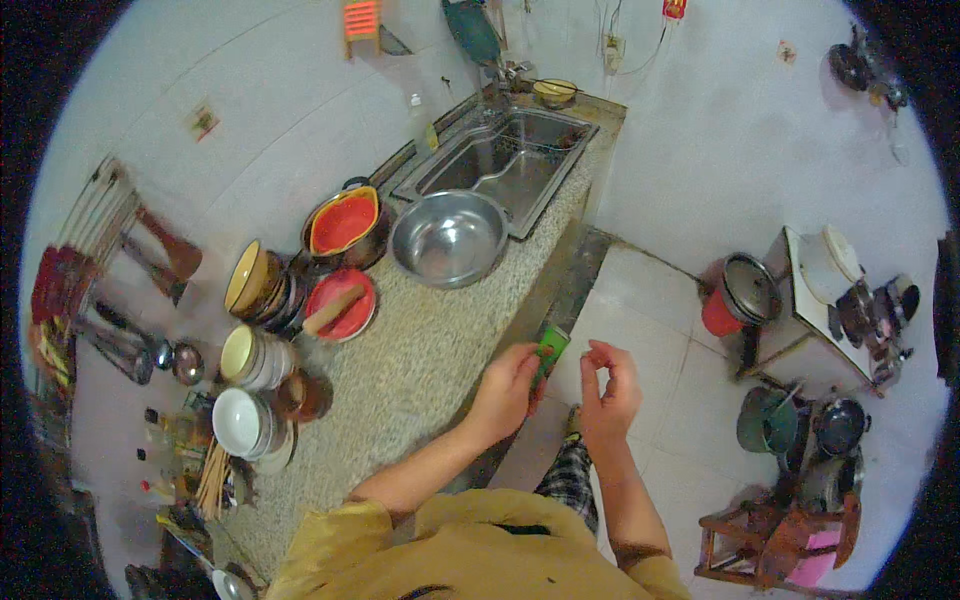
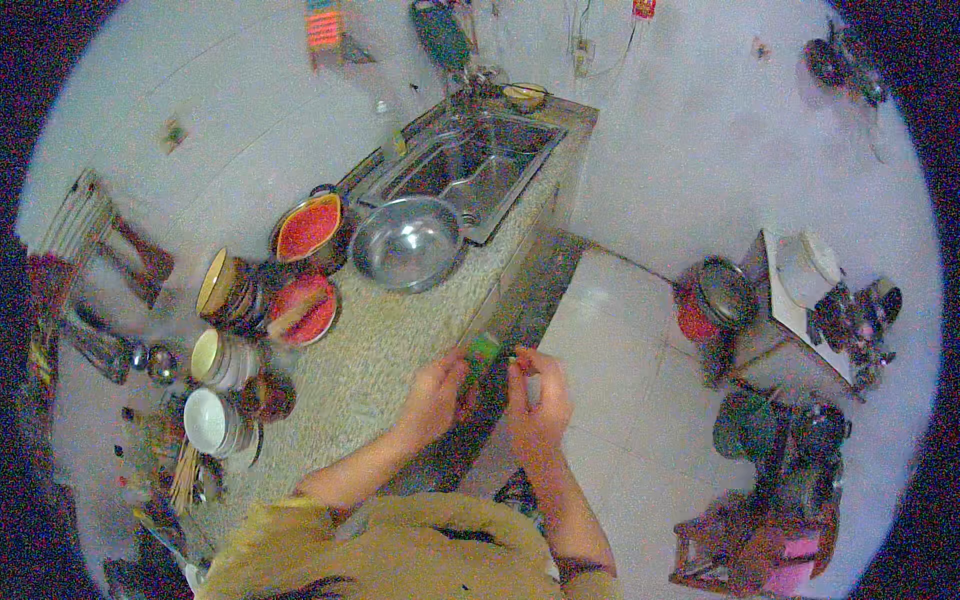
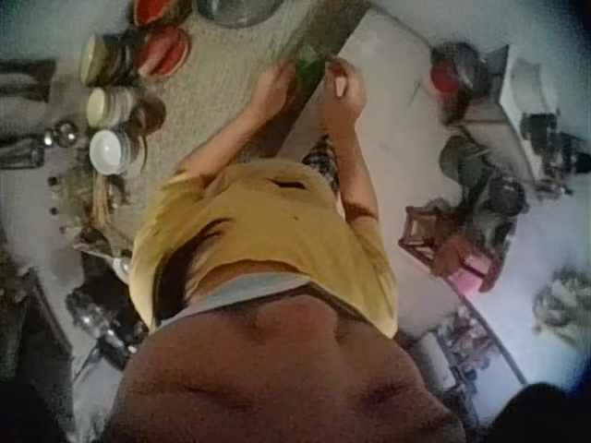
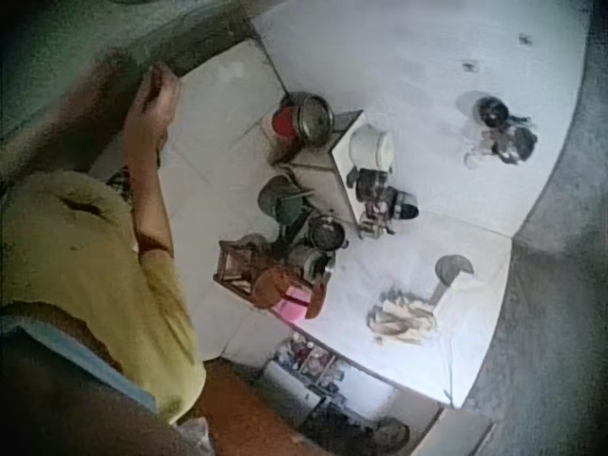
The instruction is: The person cuts a vegetable into slices and then into strips using a large knife on a wooden board. They then rinse a small green plastic tool under a running faucet in a sink.
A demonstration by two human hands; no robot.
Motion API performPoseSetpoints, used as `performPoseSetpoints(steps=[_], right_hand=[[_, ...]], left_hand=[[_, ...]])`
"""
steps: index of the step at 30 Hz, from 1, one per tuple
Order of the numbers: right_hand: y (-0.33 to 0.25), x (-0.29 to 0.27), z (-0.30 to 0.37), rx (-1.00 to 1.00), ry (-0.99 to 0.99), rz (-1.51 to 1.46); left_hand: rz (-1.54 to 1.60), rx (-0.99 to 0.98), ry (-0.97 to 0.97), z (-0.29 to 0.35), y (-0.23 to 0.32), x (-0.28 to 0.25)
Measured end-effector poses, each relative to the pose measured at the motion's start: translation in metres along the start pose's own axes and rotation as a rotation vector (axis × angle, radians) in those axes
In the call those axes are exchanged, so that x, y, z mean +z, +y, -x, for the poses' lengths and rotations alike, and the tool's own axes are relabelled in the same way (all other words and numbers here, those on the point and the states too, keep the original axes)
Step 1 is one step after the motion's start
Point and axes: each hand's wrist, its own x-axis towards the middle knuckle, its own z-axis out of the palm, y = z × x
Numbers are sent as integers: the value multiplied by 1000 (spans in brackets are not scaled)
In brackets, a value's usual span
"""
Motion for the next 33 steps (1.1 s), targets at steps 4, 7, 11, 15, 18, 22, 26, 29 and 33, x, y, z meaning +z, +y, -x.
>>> performPoseSetpoints(steps=[4, 7, 11, 15, 18, 22, 26, 29, 33], right_hand=[[67, -1, -104, 54, -12, -159], [114, 14, -185, 133, -95, -151], [165, 90, -282, 28, -167, -159], [200, 191, -349, -64, -288, -142], [266, 267, -373, -473, -499, 1], [301, 312, -421, -46, -894, -119], [295, 337, -488, 265, -1131, -183], [324, 370, -515, 18, -1038, -152], [362, 438, -582, -276, -970, -95]], left_hand=[[218, 20, 107, -97, -6, 23], [63, 40, 111, -149, 7, 30], [122, -13, 303, -197, -2, 34], [137, -116, 559, -224, -28, 18], [156, -119, 723, -261, -45, 18], [268, -169, 770, -336, -63, 11], [120, -231, 748, -425, -64, 5], [157, -144, 765, -500, -83, 0], [330, -110, 773, -596, -96, -11]])
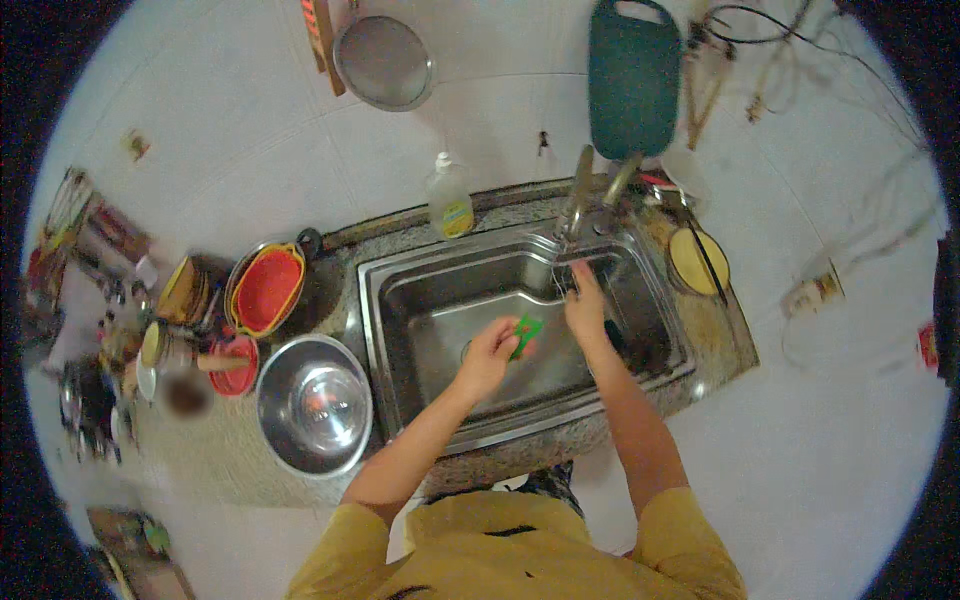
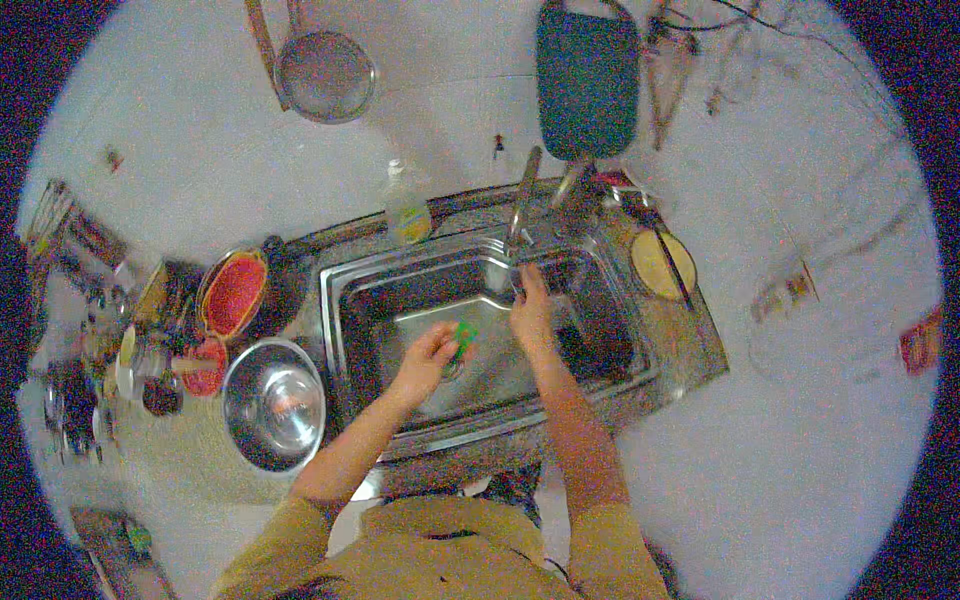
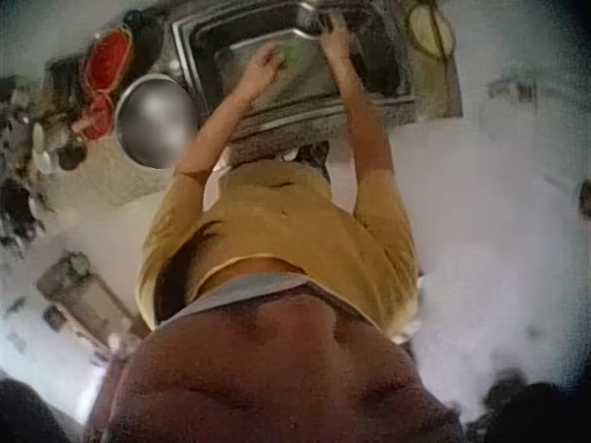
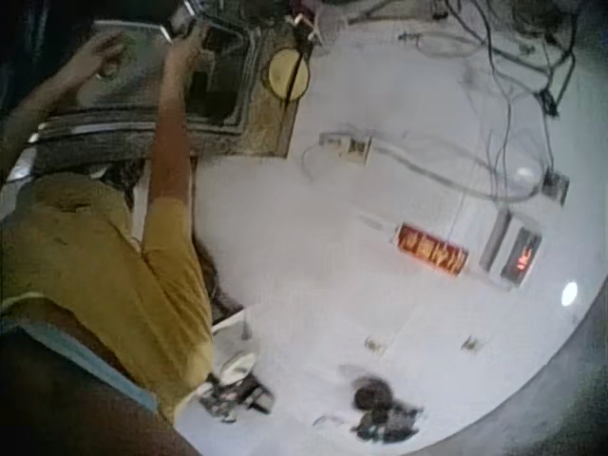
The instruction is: The person cuts a vegetable into slices and then into strips using a large knife on a wooden board. They then rinse a small green plastic tool under a running faucet in a sink.
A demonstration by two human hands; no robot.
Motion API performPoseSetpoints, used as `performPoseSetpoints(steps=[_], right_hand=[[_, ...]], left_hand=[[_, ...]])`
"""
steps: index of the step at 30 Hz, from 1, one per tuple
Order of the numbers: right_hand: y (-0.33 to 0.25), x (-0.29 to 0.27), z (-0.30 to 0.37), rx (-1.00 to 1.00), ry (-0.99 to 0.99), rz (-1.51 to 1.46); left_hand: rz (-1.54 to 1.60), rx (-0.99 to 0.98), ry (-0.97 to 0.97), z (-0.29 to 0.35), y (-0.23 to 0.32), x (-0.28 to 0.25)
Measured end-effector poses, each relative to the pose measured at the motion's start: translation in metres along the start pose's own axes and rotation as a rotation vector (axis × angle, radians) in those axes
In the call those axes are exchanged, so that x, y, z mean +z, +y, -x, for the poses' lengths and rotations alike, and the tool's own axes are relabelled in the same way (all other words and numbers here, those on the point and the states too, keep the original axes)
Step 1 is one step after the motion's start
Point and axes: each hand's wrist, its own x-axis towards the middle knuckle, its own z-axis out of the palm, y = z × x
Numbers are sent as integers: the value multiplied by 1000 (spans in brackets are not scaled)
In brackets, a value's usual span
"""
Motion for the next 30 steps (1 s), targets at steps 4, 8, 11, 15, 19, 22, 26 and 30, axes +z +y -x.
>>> performPoseSetpoints(steps=[4, 8, 11, 15, 19, 22, 26, 30], right_hand=[[20, 5, -74, -56, -244, 51], [66, 30, -90, -293, -504, 209], [91, 37, -86, -396, -613, 125], [49, 12, -95, 27, -776, -362], [29, 10, -67, 318, -846, -800], [3, -2, -67, 499, -790, -865], [23, 18, -59, 559, -795, -981], [26, -12, -76, 308, -1210, -1078]], left_hand=[[-40, 41, 87, -63, -11, 31], [-66, 64, 173, -101, -31, 43], [-55, 55, 188, -106, -43, 52], [63, -3, 307, -104, -60, 49], [166, -11, 387, -114, -70, 60], [256, -68, 507, -115, -53, 83], [90, 16, 589, -118, -61, 91], [2, -34, 381, -102, -65, 67]])
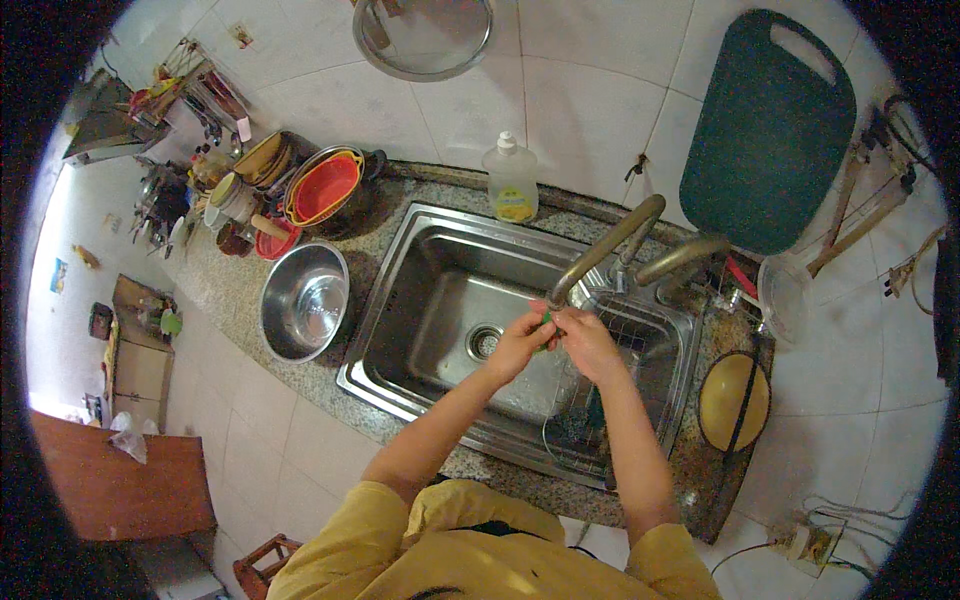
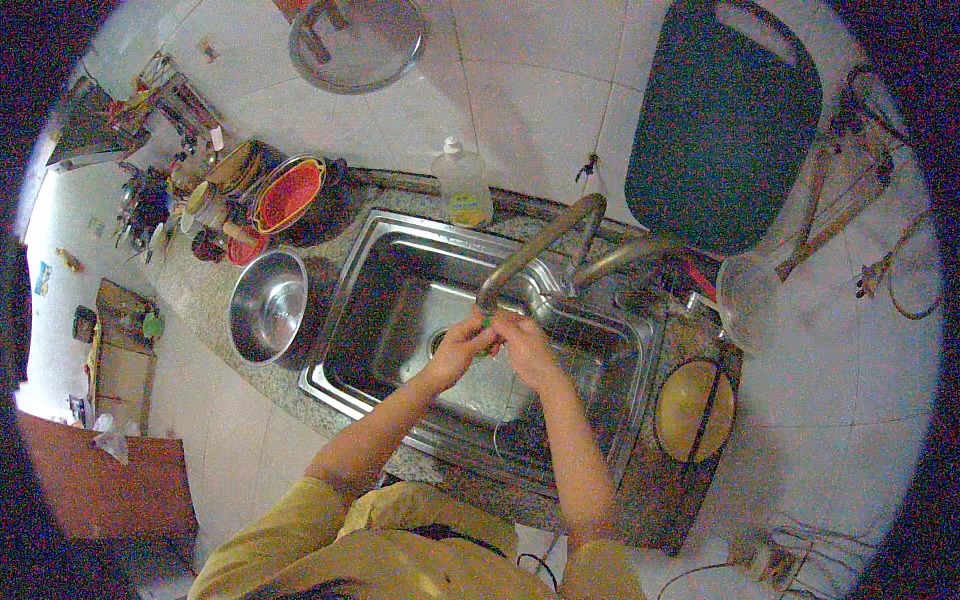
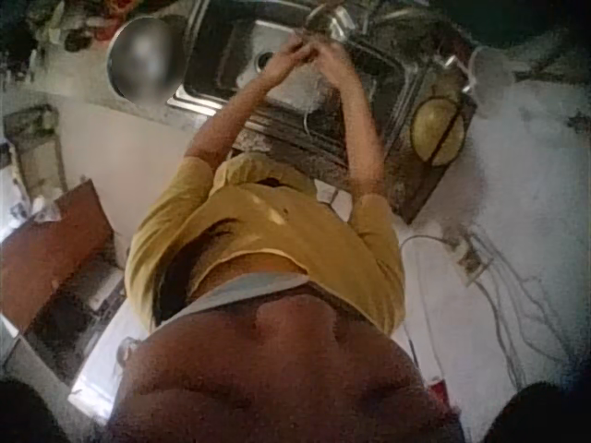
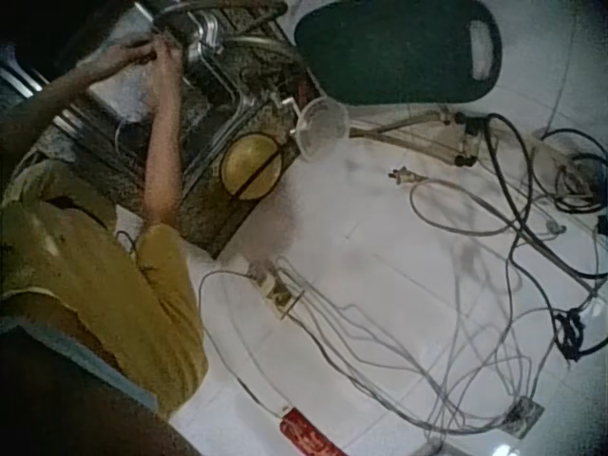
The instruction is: The person cuts a vegetable into slices and then into strips using a large knife on a wooden board. They then rinse a small green plastic tool under a running faucet in a sink.
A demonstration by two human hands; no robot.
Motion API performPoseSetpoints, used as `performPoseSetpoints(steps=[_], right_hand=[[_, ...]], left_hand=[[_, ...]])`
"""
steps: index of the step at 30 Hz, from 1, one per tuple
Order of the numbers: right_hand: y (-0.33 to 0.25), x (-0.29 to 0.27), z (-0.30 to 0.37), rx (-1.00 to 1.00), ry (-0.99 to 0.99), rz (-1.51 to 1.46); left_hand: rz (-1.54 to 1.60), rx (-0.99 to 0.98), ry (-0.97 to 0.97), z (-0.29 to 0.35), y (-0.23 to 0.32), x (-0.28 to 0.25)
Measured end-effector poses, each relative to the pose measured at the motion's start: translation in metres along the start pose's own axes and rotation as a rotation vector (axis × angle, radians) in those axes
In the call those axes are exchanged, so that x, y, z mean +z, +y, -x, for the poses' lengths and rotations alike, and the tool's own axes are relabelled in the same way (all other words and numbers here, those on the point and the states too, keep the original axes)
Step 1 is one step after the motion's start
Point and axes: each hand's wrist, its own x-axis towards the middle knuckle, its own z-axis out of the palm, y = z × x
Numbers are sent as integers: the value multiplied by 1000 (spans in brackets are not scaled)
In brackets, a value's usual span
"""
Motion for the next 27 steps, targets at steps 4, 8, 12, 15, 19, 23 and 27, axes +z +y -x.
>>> performPoseSetpoints(steps=[4, 8, 12, 15, 19, 23, 27], right_hand=[[-20, -2, 11, 33, -95, -120], [-32, 1, 18, -2, 60, -23], [-38, 6, 17, 9, 143, 177], [-39, 12, 18, 3, 215, 215], [-26, 15, 14, -30, 327, 205], [-17, 15, 7, -34, 467, 334], [2, -3, 1, 20, 500, 433]], left_hand=[[-27, 18, -68, 5, 10, 0], [-208, 155, -37, 7, 16, -1], [-259, 120, -45, 3, 18, -13], [-263, 95, -68, 6, 29, -12], [-407, 113, -52, 8, 33, -10], [-324, -109, -91, 4, 35, 5], [-293, 38, 20, 2, 32, 14]])
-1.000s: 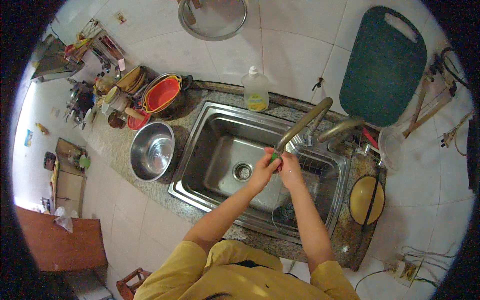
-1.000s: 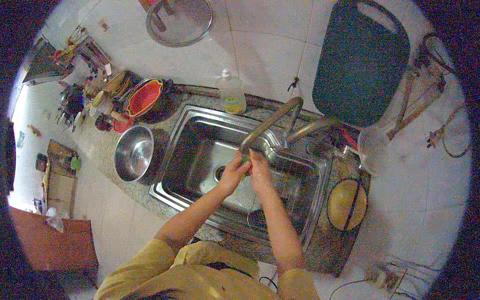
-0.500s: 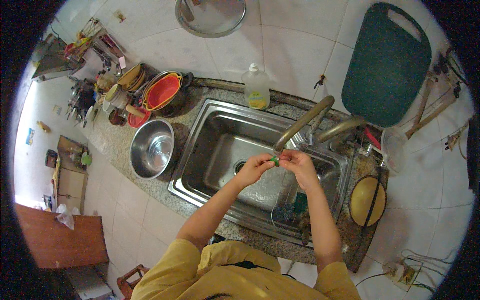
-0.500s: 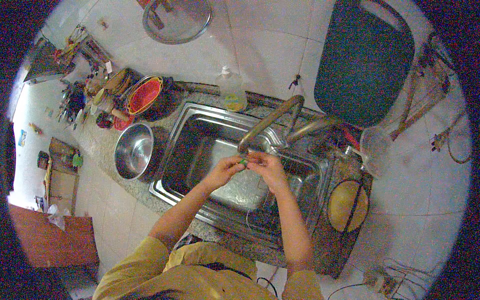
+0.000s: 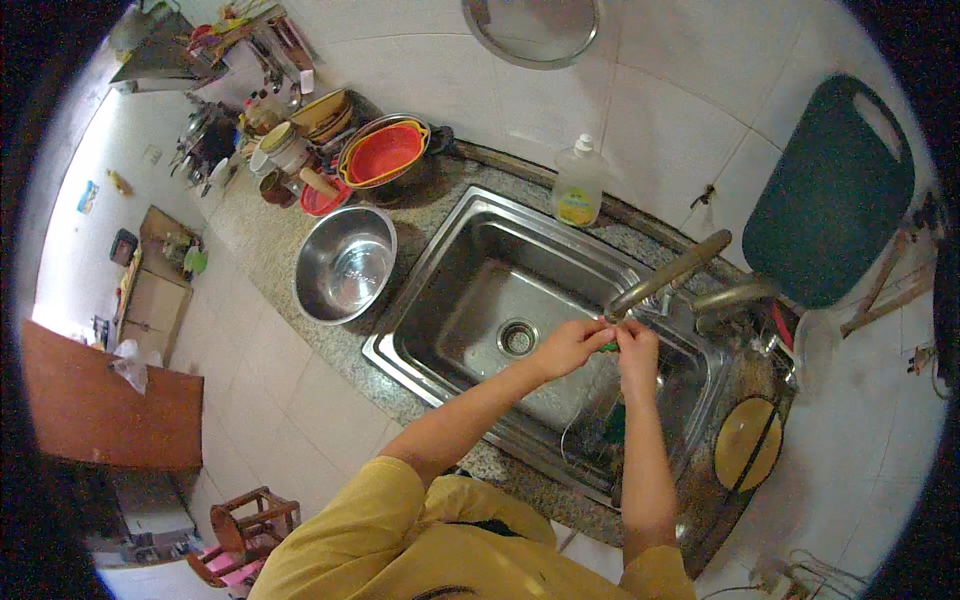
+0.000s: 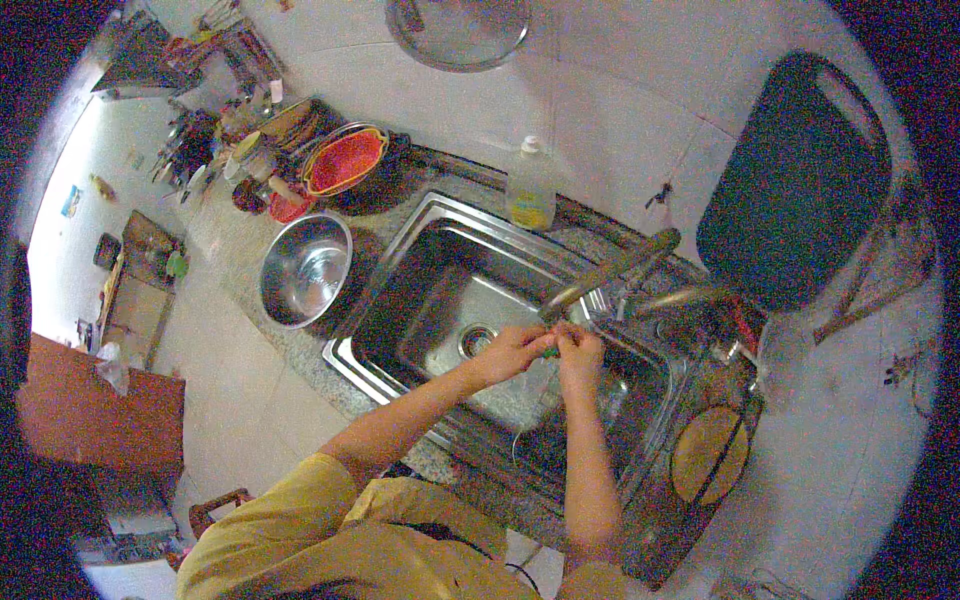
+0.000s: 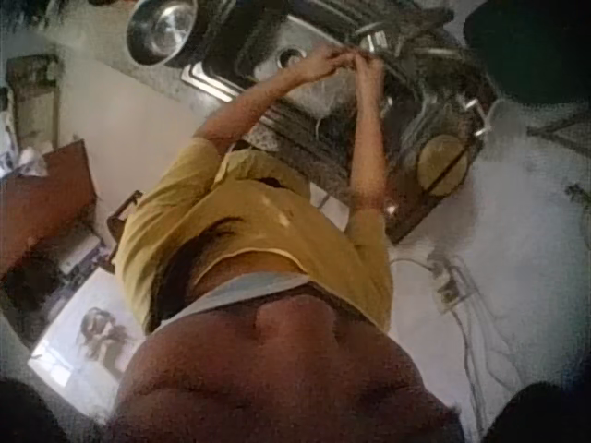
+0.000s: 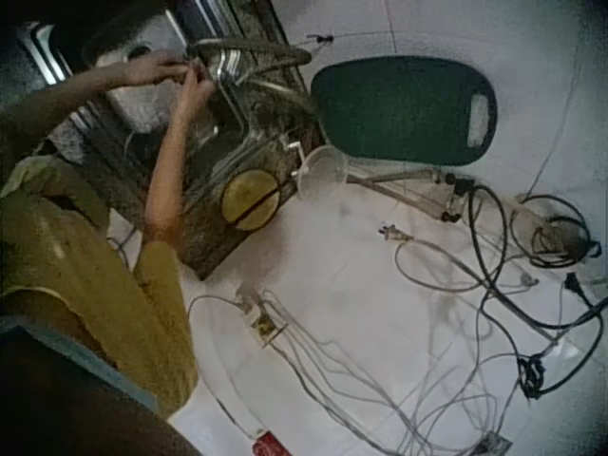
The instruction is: The person cuts a vegetable into slices and then into strips using a large knife on a wooden board. They then rinse a small green plastic tool under a running faucet in a sink.
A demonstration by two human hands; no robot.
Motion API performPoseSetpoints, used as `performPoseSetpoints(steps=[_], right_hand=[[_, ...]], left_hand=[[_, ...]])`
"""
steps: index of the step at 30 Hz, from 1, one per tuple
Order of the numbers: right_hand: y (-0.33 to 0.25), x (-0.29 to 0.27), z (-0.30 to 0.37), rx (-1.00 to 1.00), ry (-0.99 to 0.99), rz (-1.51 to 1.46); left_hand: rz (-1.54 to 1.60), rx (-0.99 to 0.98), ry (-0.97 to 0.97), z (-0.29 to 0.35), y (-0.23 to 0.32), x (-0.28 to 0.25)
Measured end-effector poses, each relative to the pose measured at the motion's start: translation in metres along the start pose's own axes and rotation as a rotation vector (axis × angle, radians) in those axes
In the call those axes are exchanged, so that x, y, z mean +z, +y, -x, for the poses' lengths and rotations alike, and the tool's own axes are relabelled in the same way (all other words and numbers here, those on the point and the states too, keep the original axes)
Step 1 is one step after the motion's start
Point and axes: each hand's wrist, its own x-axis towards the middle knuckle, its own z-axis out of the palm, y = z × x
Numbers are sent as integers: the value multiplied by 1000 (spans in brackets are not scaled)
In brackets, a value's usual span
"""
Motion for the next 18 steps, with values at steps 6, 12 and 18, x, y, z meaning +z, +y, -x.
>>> performPoseSetpoints(steps=[6, 12, 18], right_hand=[[-15, 3, 9, -75, 23, -231], [-9, -7, 2, -609, -5, 696], [-44, -2, 15, -306, -55, 920]], left_hand=[[360, -167, -95, 1, -8, -3], [623, -518, -252, 4, 5, -10], [243, -422, -111, 3, 8, -4]])
